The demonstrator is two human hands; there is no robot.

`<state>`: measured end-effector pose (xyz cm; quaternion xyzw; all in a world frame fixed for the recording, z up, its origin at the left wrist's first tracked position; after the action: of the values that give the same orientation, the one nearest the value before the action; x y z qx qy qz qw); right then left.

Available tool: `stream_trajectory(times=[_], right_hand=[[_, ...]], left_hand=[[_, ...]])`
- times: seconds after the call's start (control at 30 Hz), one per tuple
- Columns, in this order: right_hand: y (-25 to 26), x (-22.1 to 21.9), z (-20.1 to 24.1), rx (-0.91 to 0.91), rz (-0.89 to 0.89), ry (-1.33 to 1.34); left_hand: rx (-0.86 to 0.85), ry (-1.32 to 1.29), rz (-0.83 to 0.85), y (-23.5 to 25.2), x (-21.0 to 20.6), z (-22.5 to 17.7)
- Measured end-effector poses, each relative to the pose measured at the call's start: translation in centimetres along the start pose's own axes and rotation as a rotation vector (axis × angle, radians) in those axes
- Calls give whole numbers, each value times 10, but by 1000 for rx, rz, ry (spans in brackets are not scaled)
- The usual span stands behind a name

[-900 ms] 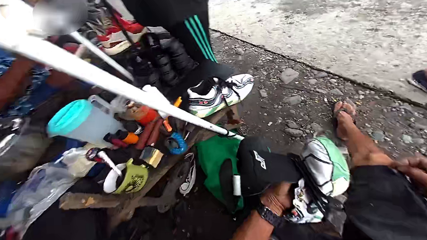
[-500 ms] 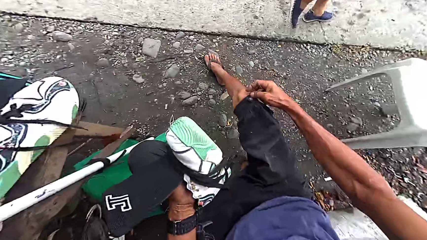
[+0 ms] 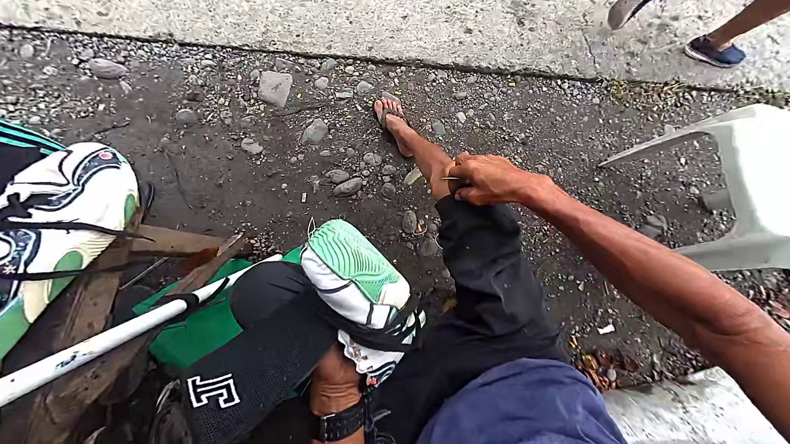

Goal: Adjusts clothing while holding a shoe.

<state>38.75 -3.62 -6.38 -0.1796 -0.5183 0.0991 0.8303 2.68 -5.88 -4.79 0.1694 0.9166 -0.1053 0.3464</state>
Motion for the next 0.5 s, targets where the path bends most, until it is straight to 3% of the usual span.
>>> stream_trajectory(times=[0.13, 0.37, 0.5], right_hand=[[13, 1, -15, 35, -122, 101], [40, -1, -20, 39, -48, 158], [17, -2, -40, 105, -136, 391]], left_hand=[[-25, -4, 24, 2, 1, 4], [59, -12, 18, 8, -6, 7], [51, 14, 1, 5, -9, 2]])
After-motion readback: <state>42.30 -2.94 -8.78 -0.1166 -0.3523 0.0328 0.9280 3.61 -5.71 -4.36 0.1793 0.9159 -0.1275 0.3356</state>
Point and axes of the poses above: each hand's wrist, its own y-axis towards the middle knuckle, its own x-axis out of the back of the hand, z = x × y, the point moved 1 cm from there along y, towards the middle knuckle, and after that the axes turned 4 degrees about y, right-handed, at the moved point
